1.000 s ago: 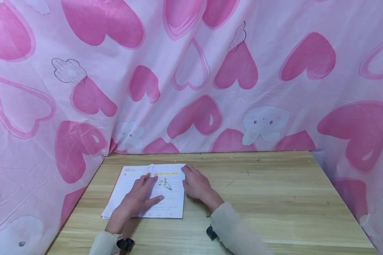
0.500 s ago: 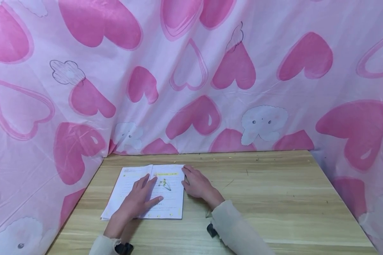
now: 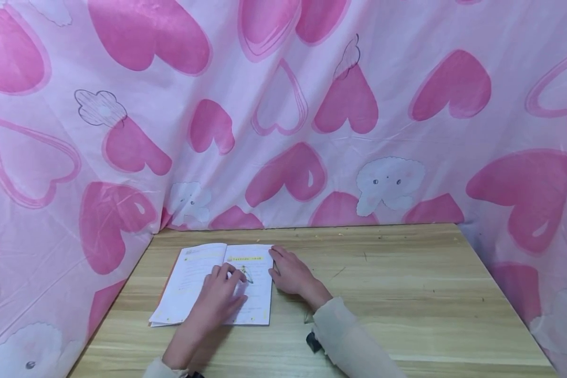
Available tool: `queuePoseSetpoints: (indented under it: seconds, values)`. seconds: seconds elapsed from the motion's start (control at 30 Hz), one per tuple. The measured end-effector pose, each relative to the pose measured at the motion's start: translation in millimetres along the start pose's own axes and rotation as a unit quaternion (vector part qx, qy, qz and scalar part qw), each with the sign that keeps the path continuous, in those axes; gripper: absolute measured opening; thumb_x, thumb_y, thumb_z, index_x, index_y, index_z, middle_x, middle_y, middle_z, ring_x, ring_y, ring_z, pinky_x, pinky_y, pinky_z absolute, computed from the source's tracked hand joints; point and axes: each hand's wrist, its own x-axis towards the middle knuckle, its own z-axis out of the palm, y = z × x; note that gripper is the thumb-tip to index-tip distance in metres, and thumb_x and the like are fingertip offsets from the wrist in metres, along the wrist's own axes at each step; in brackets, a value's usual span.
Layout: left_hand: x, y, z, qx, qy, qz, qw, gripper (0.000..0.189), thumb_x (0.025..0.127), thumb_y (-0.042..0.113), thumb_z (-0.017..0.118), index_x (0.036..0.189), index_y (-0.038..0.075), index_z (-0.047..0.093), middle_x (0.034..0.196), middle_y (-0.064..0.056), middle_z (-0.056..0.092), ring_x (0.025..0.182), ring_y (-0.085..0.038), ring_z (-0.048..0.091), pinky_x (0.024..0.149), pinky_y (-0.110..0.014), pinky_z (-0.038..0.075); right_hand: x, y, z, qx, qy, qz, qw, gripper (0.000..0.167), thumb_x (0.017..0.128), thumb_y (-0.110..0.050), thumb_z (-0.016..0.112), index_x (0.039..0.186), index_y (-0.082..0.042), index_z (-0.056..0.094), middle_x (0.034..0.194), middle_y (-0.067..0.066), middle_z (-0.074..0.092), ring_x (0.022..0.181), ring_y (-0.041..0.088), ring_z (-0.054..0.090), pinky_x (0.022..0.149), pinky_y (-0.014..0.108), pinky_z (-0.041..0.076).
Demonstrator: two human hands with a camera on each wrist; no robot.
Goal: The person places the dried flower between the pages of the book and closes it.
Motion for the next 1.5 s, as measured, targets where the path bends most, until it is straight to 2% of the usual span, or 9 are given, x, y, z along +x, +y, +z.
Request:
queuePoseSetpoints:
  seconds: [0.13,0.3,0.47,0.63,0.77,0.9,1.07,1.2,1.5]
  values:
    - [-0.2,13.2,5.0,-0.083,-0.047,0.041,0.9946,0.039,0.085,0.031,0.094,0.110,0.016,0.068,0.107,0.001,0.062,0.100,-0.017,0.055,0.087,-0.036,0.052,0.1,1.3,0.5,-0.005,0.004,-0.007,1.0000,0.060,0.112,-0.027,0.059,0.166,-0.004,0.042,0.174,0.014,0.039,0.161,0.034,0.040,0.131,0.052,0.035]
    - [-1.2,22.2,11.5,-0.163,-0.110,0.031,0.9800,0.039,0.092,0.041,0.087,0.112,0.017,0.063,0.105,0.005,0.057,0.100,-0.012,0.051,0.089,-0.032,0.051,0.3,2.1,1.2,-0.001,0.002,-0.007,1.0000,0.061,0.112,-0.028,0.059,0.166,-0.005,0.041,0.175,0.013,0.038,0.162,0.034,0.038,0.132,0.053,0.034]
    - [0.8,22.6,12.0,-0.185,-0.122,0.018,0.9751,0.036,0.095,0.037,0.085,0.113,0.017,0.062,0.103,0.003,0.055,0.098,-0.012,0.048,0.086,-0.030,0.046,0.4,3.0,1.6,0.001,0.001,-0.007,1.0000,0.061,0.112,-0.027,0.059,0.166,-0.005,0.040,0.175,0.013,0.037,0.162,0.034,0.037,0.132,0.053,0.033]
    - [2.0,23.4,9.2,-0.175,-0.129,0.016,0.9760,0.034,0.099,0.032,0.081,0.125,0.020,0.062,0.105,0.004,0.057,0.099,-0.011,0.051,0.088,-0.033,0.051,0.0,3.7,0.6,0.005,0.002,-0.009,0.9999,0.061,0.112,-0.027,0.059,0.166,-0.005,0.041,0.175,0.013,0.038,0.163,0.034,0.037,0.132,0.053,0.032]
    - [2.3,24.3,7.4,-0.151,-0.121,0.032,0.9806,0.042,0.101,0.030,0.079,0.140,0.027,0.064,0.103,0.006,0.057,0.094,-0.008,0.050,0.085,-0.029,0.050,-0.8,3.2,-0.5,0.009,0.005,-0.007,0.9999,0.061,0.112,-0.027,0.059,0.166,-0.005,0.041,0.175,0.013,0.037,0.163,0.035,0.036,0.132,0.054,0.032]
    - [2.6,24.3,7.0,-0.141,-0.101,0.050,0.9836,0.034,0.099,0.024,0.080,0.132,0.026,0.070,0.097,0.004,0.057,0.084,-0.005,0.048,0.075,-0.023,0.047,-1.4,3.5,-0.2,0.011,0.014,-0.016,0.9997,0.060,0.113,-0.023,0.056,0.166,-0.002,0.039,0.175,0.017,0.038,0.163,0.035,0.036,0.132,0.053,0.032]
    - [2.3,22.6,6.1,-0.176,-0.094,0.021,0.9797,0.022,0.099,0.020,0.079,0.119,0.020,0.070,0.096,0.005,0.058,0.077,-0.004,0.055,0.067,-0.018,0.048,-1.4,3.9,1.2,0.021,0.026,-0.009,0.9994,0.066,0.112,-0.018,0.053,0.169,0.003,0.028,0.175,0.024,0.032,0.164,0.037,0.032,0.133,0.051,0.031]
    - [1.6,21.8,2.3,-0.206,-0.087,-0.005,0.9747,0.019,0.100,0.019,0.079,0.115,0.018,0.069,0.098,0.004,0.061,0.076,-0.005,0.060,0.065,-0.017,0.051,-0.6,3.6,2.4,0.038,0.024,0.013,0.9989,0.079,0.109,-0.030,0.062,0.171,-0.001,0.023,0.178,0.021,0.027,0.166,0.037,0.028,0.133,0.053,0.031]
    - [1.5,24.0,-24.7,-0.238,-0.014,-0.013,0.9712,0.016,0.098,0.016,0.081,0.111,0.008,0.075,0.097,-0.001,0.071,0.075,0.000,0.064,0.067,-0.021,0.061,1.2,4.7,2.4,0.029,0.030,-0.015,0.9990,0.079,0.107,-0.032,0.068,0.169,-0.001,0.031,0.178,0.019,0.028,0.166,0.035,0.030,0.133,0.052,0.031]
